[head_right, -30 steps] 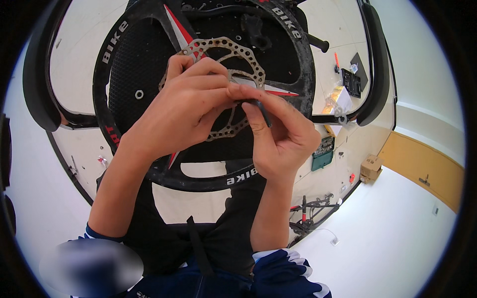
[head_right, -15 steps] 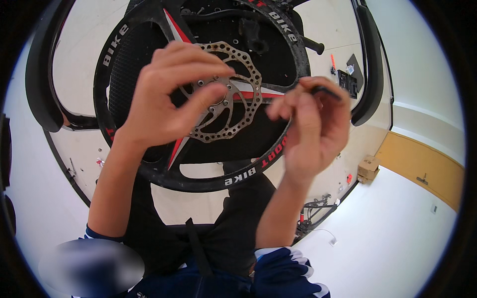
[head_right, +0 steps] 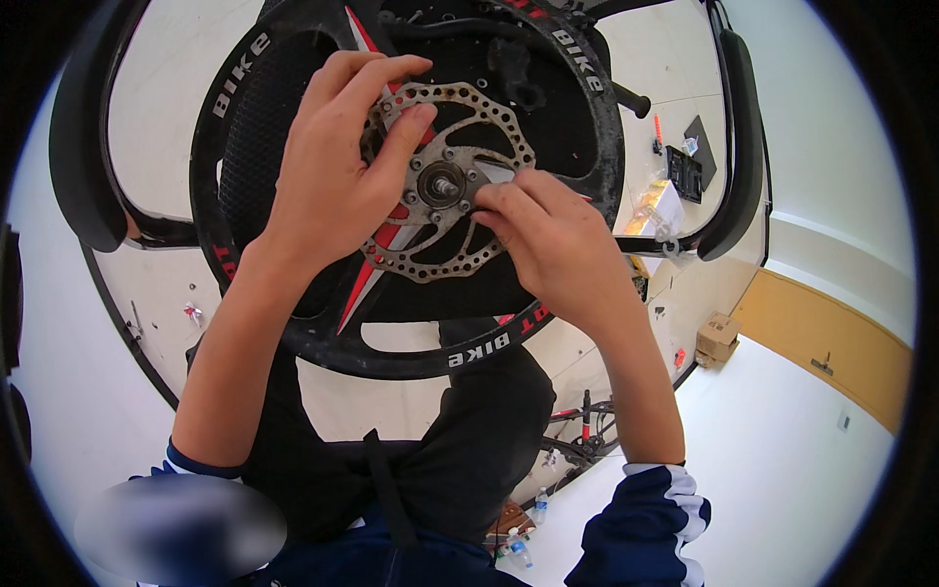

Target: The person uses an Allen key to tighten bolts on a bicycle disc brake rotor mounted on a wheel. They rotate the rotor to access each bolt and tighten them sequentially. The wheel is held in a stand during the process.

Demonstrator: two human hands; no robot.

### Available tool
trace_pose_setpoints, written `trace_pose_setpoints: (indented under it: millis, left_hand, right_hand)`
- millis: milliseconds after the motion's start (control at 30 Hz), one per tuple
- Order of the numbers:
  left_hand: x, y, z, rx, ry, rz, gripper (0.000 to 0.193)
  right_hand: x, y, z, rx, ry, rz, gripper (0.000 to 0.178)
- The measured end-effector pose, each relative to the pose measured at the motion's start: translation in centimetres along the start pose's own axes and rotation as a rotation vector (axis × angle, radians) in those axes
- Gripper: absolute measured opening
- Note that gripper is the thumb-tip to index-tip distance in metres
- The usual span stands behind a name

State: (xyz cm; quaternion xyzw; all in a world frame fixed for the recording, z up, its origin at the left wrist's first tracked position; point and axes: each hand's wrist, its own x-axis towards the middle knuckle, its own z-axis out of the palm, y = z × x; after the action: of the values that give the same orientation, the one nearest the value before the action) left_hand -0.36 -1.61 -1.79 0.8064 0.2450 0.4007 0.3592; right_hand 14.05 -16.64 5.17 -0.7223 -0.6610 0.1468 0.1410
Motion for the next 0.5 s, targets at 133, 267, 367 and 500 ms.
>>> trace_pose_setpoints:
  millis: [133, 267, 367, 500]
  left_hand:
    - [-0.5, -0.7, 0.9, 0.058, -0.033, -0.021, 0.03]
    - [-0.5, -0.9, 1.6, 0.087, -0.044, -0.004, 0.028]
    - [-0.5, -0.9, 2.0, 0.082, -0.038, -0.001, 0.027]
    - [-0.5, -1.0, 2.1, 0.088, -0.037, 0.0, 0.027]
  right_hand:
    - [0.6, 1.2, 0.7, -0.114, 0.003, -0.188, 0.025]
    - [0.8, 2.8, 0.7, -0.218, -0.013, -0.322, 0.028]
    - [1.1, 3.7, 0.4, -0.296, -0.021, -0.464, 0.029]
    - [2.7, 4.9, -0.4, -0.281, -0.106, -0.649, 0.028]
